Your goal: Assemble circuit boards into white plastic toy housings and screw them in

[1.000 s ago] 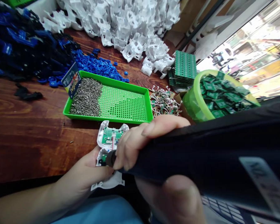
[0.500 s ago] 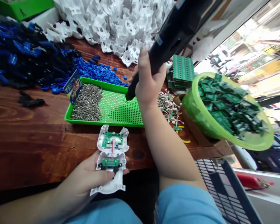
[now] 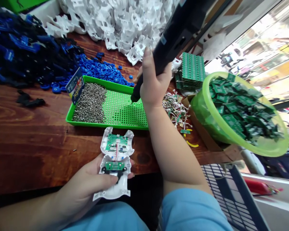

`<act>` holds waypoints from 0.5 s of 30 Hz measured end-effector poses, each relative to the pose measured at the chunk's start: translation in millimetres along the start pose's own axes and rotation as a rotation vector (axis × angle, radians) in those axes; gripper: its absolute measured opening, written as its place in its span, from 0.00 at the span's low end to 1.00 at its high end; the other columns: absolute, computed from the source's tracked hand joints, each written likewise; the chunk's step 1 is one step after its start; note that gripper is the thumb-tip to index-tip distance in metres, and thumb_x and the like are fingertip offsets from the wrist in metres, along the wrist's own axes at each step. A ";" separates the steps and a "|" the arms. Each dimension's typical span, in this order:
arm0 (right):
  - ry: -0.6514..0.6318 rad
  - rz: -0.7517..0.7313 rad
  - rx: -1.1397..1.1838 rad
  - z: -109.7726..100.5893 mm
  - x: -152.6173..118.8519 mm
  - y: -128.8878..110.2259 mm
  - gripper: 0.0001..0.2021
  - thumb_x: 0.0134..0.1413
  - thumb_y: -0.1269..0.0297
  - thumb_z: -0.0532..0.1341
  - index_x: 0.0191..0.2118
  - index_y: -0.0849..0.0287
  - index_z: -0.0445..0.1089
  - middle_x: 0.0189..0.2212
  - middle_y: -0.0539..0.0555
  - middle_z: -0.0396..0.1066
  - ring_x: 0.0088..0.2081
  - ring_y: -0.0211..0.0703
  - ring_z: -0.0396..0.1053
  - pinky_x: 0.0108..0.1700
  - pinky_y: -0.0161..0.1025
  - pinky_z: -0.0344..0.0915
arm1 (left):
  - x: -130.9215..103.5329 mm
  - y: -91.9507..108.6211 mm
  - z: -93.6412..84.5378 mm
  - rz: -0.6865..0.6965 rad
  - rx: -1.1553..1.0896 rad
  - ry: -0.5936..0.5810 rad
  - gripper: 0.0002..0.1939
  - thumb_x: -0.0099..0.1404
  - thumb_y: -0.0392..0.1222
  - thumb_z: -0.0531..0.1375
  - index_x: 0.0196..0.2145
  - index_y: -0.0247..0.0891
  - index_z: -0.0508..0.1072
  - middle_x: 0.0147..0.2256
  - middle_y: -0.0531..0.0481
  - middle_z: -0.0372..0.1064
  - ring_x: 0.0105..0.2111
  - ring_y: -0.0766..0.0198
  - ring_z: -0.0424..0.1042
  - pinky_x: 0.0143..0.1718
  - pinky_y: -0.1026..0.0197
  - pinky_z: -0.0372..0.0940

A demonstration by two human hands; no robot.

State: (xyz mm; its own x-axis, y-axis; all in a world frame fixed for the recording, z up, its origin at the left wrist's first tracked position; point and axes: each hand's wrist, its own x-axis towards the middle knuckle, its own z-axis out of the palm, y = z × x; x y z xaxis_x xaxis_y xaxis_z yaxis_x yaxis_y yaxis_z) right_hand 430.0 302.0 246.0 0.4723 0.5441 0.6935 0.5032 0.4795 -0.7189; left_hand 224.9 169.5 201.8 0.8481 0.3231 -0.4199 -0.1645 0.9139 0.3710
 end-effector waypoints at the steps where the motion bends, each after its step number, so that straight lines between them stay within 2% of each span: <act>1: 0.002 -0.002 -0.012 -0.1 -0.4 -0.9 0.17 0.49 0.37 0.52 0.30 0.44 0.53 0.15 0.42 0.53 0.17 0.36 0.48 0.22 0.40 0.50 | 0.0 -0.2 -0.2 0.003 0.002 -0.001 0.21 0.52 0.27 0.61 0.45 0.36 0.68 0.37 0.47 0.73 0.39 0.59 0.72 0.39 0.59 0.64; 5: -0.006 0.015 -0.205 0.2 -2.1 -10.3 0.17 0.58 0.41 0.42 0.35 0.48 0.53 0.18 0.44 0.53 0.17 0.35 0.49 0.21 0.39 0.54 | -1.4 -0.7 -0.9 0.006 0.008 -0.016 0.22 0.51 0.26 0.61 0.45 0.37 0.69 0.39 0.47 0.73 0.41 0.59 0.72 0.40 0.60 0.64; 8: -0.061 0.003 -0.385 -0.3 -3.3 -18.0 0.18 0.63 0.48 0.36 0.44 0.53 0.53 0.20 0.45 0.55 0.18 0.34 0.51 0.23 0.38 0.58 | -2.0 -0.4 -1.0 0.003 -0.003 -0.021 0.23 0.51 0.26 0.61 0.45 0.38 0.69 0.40 0.48 0.73 0.41 0.59 0.71 0.40 0.60 0.63; 12: -0.192 -0.102 -0.661 -2.0 -5.0 -17.7 0.24 0.64 0.53 0.32 0.58 0.62 0.42 0.24 0.50 0.63 0.20 0.35 0.56 0.25 0.37 0.61 | -1.6 -0.5 -0.6 0.017 -0.017 -0.016 0.24 0.51 0.26 0.62 0.46 0.38 0.69 0.41 0.47 0.73 0.40 0.60 0.72 0.40 0.61 0.63; 15: -0.204 -0.134 -0.753 -2.1 -4.9 -14.3 0.29 0.63 0.52 0.32 0.60 0.71 0.35 0.27 0.55 0.67 0.22 0.35 0.60 0.26 0.37 0.61 | -1.6 -1.7 -0.9 0.025 0.001 -0.025 0.23 0.51 0.27 0.62 0.46 0.37 0.69 0.42 0.46 0.73 0.40 0.60 0.72 0.40 0.60 0.63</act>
State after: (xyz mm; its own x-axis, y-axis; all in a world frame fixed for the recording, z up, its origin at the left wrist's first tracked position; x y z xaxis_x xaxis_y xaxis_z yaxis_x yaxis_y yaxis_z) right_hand 422.1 291.0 253.0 0.2677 0.6650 0.6972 0.9352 -0.0052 -0.3540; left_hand 223.4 167.6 201.1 0.8561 0.3397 -0.3894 -0.1856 0.9054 0.3817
